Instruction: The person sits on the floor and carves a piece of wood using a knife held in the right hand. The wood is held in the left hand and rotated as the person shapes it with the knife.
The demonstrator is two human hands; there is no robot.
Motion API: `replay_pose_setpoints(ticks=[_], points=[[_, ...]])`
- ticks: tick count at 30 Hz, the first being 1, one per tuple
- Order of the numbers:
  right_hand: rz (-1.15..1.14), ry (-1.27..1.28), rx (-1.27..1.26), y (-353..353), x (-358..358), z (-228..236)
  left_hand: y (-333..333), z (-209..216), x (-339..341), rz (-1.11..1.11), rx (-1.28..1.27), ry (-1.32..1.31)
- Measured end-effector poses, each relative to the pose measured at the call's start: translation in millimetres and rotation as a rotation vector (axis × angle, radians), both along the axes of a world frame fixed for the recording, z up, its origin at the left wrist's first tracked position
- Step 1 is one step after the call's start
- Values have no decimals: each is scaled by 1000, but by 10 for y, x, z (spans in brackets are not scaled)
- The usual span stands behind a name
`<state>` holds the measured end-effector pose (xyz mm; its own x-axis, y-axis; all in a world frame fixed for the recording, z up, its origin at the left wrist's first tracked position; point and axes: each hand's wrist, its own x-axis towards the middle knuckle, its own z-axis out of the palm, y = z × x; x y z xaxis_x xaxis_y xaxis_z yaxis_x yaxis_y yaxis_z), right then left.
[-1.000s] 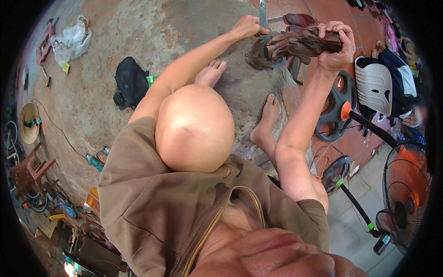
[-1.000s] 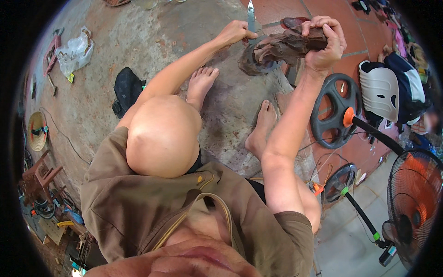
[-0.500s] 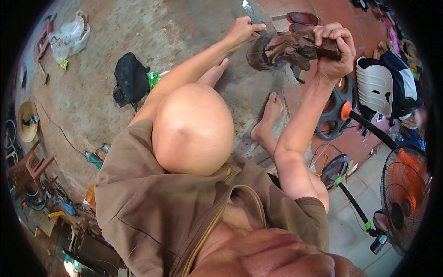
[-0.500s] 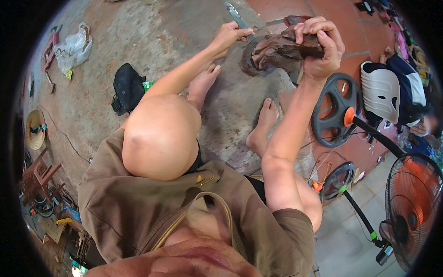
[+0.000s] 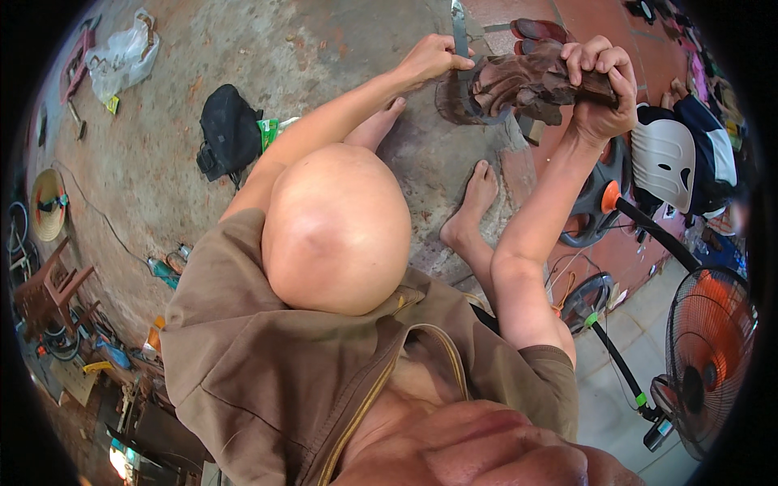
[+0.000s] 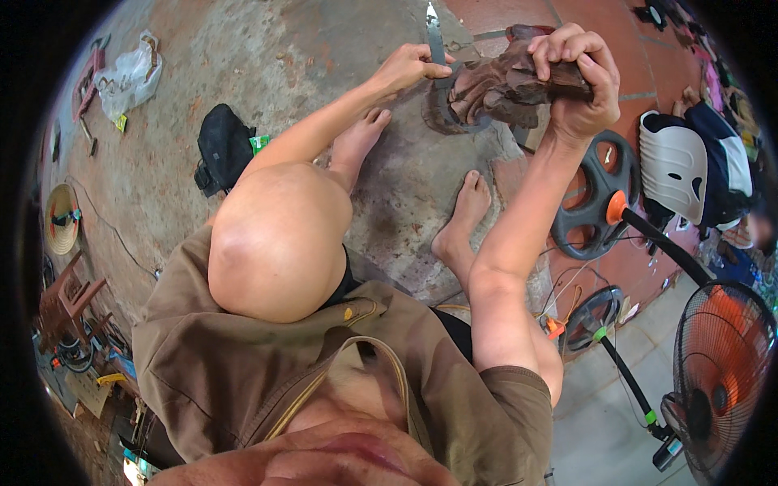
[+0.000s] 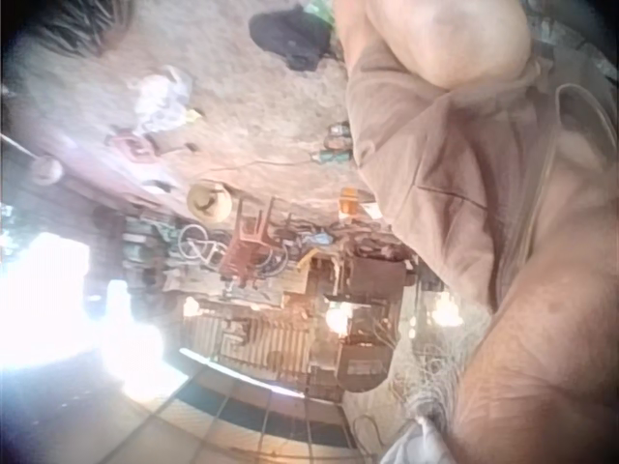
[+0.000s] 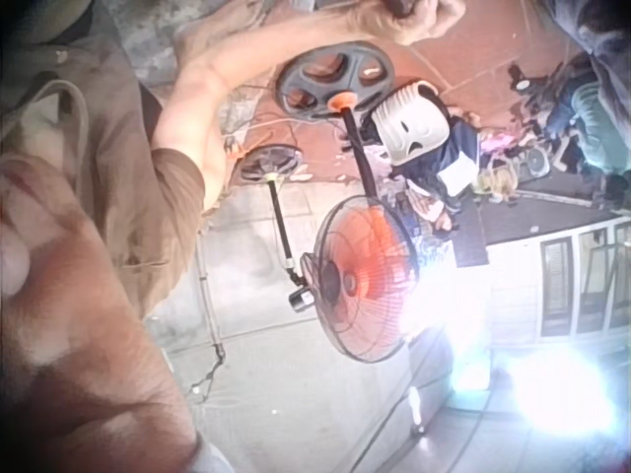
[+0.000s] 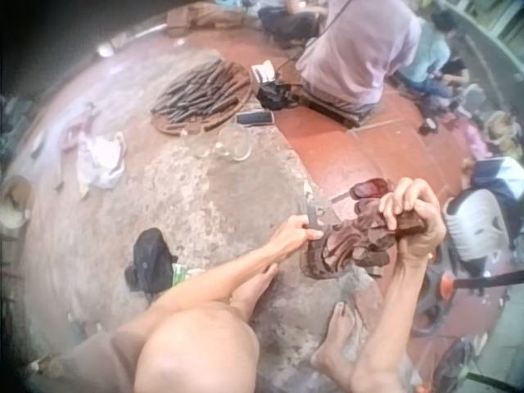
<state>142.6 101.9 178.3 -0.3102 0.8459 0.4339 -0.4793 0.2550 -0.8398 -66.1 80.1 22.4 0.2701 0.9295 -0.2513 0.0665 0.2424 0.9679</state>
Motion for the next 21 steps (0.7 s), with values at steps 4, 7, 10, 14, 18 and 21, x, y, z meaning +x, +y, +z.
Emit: replay_pose_setpoints(ticks=[4,7,10,14,18,21], points=[[0,-25,17,-25,-78,10,164,-212,20,3,59,19],[6,-34,22,-54,-92,1,317,-154,-28,-50,-20,83],[4,-44,30,-84,-130,15,331,-186,-49,-37,-50,-26],[-5,-37,28,-82,-126,13,205,-211,-88,-114,-8,-87],[16,-16,9,-40,-62,-2,203,-107,-138,-184,-9,-51],[35,-9,21,-18,-56,-2,241,-119,-133,-219,24,-36]])
